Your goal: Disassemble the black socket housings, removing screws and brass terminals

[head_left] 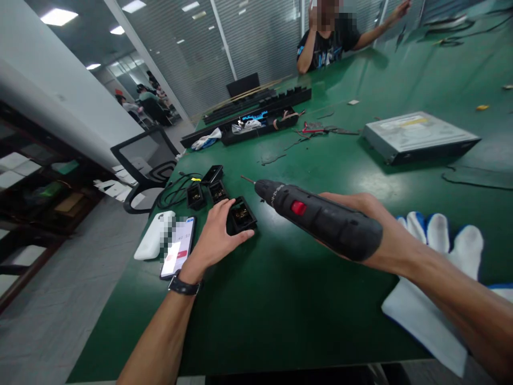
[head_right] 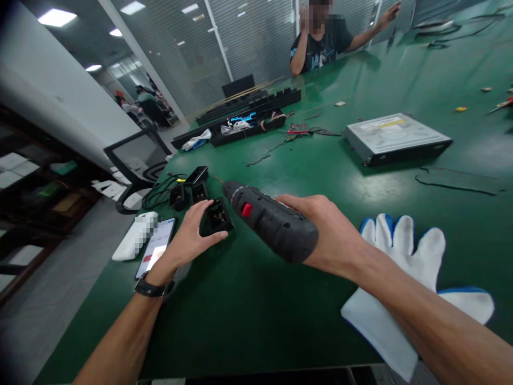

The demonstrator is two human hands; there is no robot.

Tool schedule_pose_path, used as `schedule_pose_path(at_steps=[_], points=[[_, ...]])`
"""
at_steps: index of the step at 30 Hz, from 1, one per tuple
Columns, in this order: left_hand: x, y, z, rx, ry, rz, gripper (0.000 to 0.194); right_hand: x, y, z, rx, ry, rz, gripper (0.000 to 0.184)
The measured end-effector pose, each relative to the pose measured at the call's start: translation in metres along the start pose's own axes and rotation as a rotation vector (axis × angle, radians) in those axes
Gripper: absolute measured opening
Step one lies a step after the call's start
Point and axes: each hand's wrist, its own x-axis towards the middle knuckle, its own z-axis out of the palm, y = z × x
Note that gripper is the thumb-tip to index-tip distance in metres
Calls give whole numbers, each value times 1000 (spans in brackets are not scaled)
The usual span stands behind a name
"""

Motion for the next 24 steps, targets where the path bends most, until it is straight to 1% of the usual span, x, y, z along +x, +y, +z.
schedule_pose_path(at_steps=[2,4,5,6,7,11,13,15,18,21,23,24], points=[[5,7,-6,27,73,29,74,0,2,1,-15,-39,-5,18],[16,17,-12,68,166,62,52,0,4,2,-22,-21,-2,18],[23,23,-14,100,191,76,42,0,6,3,-25,0,-2,19],[32,29,-15,135,180,91,35,-1,7,3,-28,21,0,20],[42,36,-16,176,138,97,30,-1,8,4,-28,39,0,23],[81,58,-8,388,-128,103,24,-2,10,3,-7,93,-13,29],[96,64,0,477,-209,96,19,-2,11,2,-7,102,-13,28],[107,66,8,517,-254,68,14,-2,12,2,-16,110,-9,28],[116,64,19,502,-258,54,12,-3,12,2,-25,104,-6,29],[119,61,22,463,-226,68,15,-1,11,3,-30,117,-13,27],[118,59,19,307,-156,45,18,1,9,5,-25,168,-50,22],[116,57,15,169,-110,25,18,2,9,6,-20,195,-76,21]])
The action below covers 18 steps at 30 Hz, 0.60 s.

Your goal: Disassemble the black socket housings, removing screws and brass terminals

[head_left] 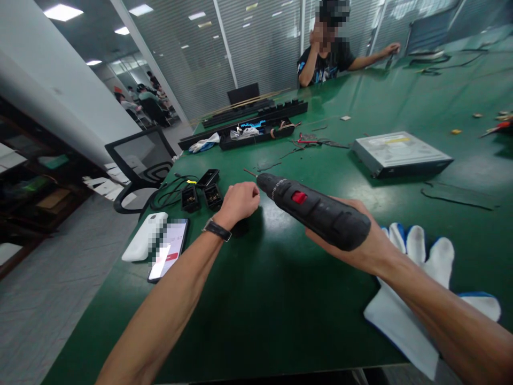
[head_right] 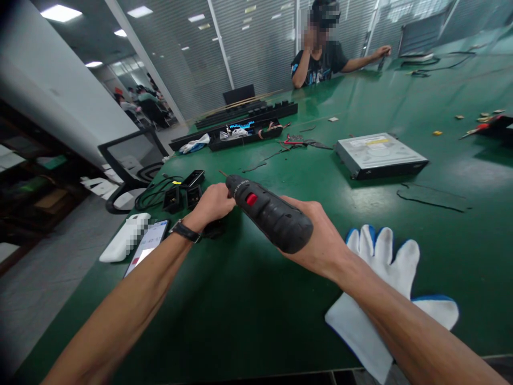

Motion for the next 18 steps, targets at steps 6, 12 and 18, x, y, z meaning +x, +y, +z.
schedule_pose_path(at_steps=[6,12,18], points=[[-38,-19,-25,-908,295,-104,27,-9,8,4,-11,-4,-26,19],[-82,-33,-36,-1354,375,-177,29,-18,7,5,71,-104,79,13],[-98,-39,-34,-1462,386,-175,25,-17,7,8,193,-91,135,18]])
